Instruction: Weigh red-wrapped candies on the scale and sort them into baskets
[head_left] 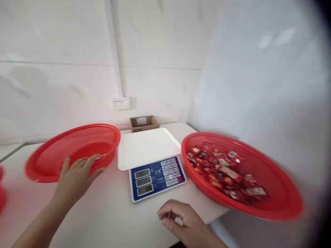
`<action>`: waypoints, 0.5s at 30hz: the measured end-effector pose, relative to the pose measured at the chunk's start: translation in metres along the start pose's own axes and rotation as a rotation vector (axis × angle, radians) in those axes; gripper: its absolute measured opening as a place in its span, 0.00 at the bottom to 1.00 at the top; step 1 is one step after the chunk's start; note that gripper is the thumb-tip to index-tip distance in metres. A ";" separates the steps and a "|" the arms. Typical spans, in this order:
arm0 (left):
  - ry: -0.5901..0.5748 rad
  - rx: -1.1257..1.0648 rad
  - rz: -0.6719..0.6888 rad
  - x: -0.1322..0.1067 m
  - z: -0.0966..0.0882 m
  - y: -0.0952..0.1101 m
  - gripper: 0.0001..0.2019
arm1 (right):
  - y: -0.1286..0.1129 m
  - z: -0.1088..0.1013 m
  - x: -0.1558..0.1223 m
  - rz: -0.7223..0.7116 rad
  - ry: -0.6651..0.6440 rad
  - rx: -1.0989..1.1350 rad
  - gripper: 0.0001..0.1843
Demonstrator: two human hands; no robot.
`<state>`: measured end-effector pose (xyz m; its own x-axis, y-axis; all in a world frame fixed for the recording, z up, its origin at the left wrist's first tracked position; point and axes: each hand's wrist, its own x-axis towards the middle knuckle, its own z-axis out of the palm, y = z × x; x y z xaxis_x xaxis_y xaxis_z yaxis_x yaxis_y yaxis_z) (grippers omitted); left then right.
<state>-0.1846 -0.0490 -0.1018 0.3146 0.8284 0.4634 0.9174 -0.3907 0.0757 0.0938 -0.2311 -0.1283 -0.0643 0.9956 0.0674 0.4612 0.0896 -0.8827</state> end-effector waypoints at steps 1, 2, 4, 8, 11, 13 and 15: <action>0.100 -0.035 0.020 -0.005 0.006 0.002 0.27 | -0.011 -0.017 -0.003 0.005 0.034 -0.054 0.10; 0.183 -0.100 0.039 -0.010 0.011 0.005 0.28 | -0.020 -0.036 -0.005 -0.017 0.103 -0.131 0.10; 0.285 -0.262 0.076 -0.020 0.019 0.012 0.30 | -0.029 -0.075 -0.005 -0.010 0.229 -0.342 0.12; 0.358 -0.473 0.167 -0.033 0.026 0.024 0.31 | -0.007 -0.136 0.010 0.234 0.203 -0.707 0.18; 0.371 -0.539 0.183 -0.033 0.032 0.021 0.30 | 0.023 -0.148 0.021 0.427 -0.065 -0.775 0.29; 0.379 -0.553 0.186 -0.031 0.039 0.016 0.30 | 0.039 -0.143 0.024 0.489 -0.105 -0.802 0.32; 0.353 -0.529 0.233 -0.030 0.047 0.008 0.32 | 0.052 -0.135 0.028 0.496 -0.012 -0.833 0.25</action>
<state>-0.1749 -0.0582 -0.1570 0.3093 0.5531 0.7736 0.5643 -0.7615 0.3188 0.2354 -0.1949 -0.1092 0.3001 0.9251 -0.2327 0.9170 -0.3470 -0.1967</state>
